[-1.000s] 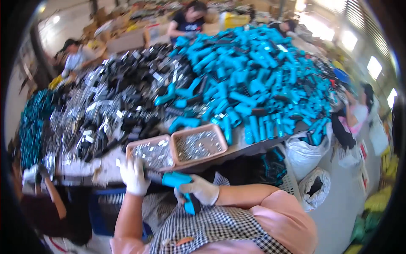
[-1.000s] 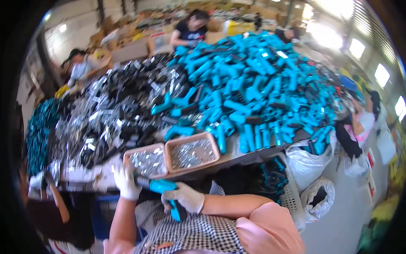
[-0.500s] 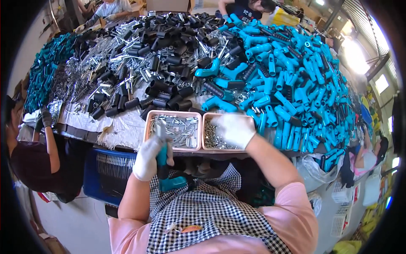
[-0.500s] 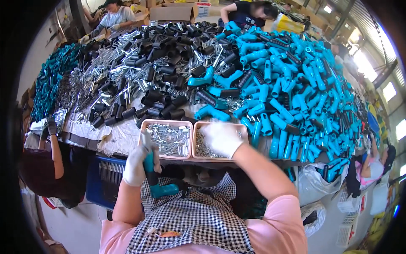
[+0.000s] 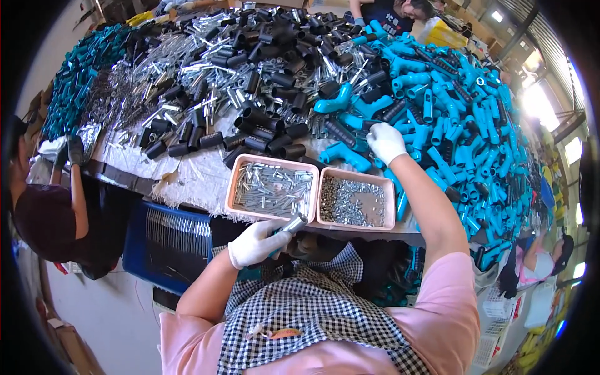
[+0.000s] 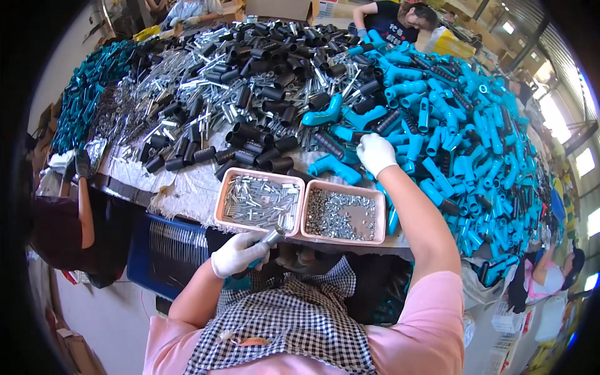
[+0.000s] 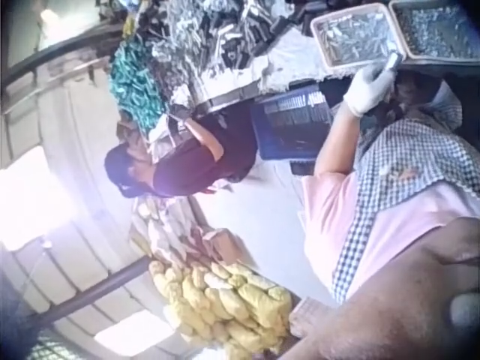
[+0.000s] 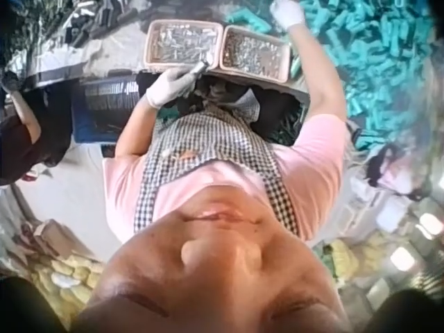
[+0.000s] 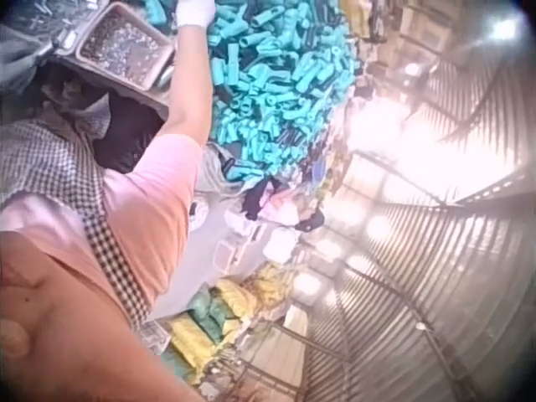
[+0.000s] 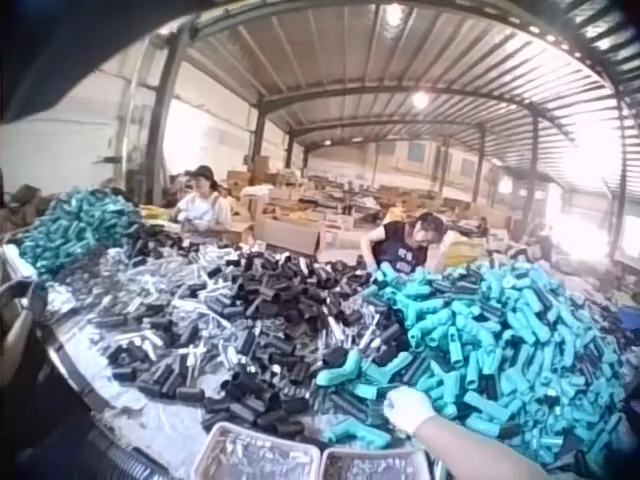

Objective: Assembling small metal components into teal plastic handles at a factory workbench.

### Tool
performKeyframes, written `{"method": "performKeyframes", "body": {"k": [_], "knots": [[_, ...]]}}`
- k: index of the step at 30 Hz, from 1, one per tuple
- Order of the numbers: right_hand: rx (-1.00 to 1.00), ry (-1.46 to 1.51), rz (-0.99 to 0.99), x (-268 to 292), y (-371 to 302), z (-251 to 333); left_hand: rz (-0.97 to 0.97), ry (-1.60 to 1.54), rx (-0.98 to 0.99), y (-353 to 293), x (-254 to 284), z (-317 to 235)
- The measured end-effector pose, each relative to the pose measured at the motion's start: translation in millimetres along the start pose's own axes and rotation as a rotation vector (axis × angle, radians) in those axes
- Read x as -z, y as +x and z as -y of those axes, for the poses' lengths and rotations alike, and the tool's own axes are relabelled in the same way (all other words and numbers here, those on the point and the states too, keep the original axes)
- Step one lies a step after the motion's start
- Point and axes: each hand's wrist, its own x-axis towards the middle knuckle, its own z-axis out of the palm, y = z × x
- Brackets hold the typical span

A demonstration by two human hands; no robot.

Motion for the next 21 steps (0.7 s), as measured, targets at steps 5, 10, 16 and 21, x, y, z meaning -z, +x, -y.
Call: {"method": "performKeyframes", "body": {"k": [5, 10, 16, 21], "knots": [[-0.169, 1.366, 0.207, 79, -77, 68, 0.026, 0.079, -0.044, -1, -6, 0], [0.530, 1.049, 0.218, 121, -147, 124, 0.156, 0.269, -0.025, 4, -21, -8], [0.348, 0.951, 0.209, 126, -186, 128, 0.160, 0.305, -0.115, -3, -46, 2], [0.403, 0.670, 0.375, 121, -198, 125, 0.029, 0.601, -0.223, -4, -68, 20]]}}
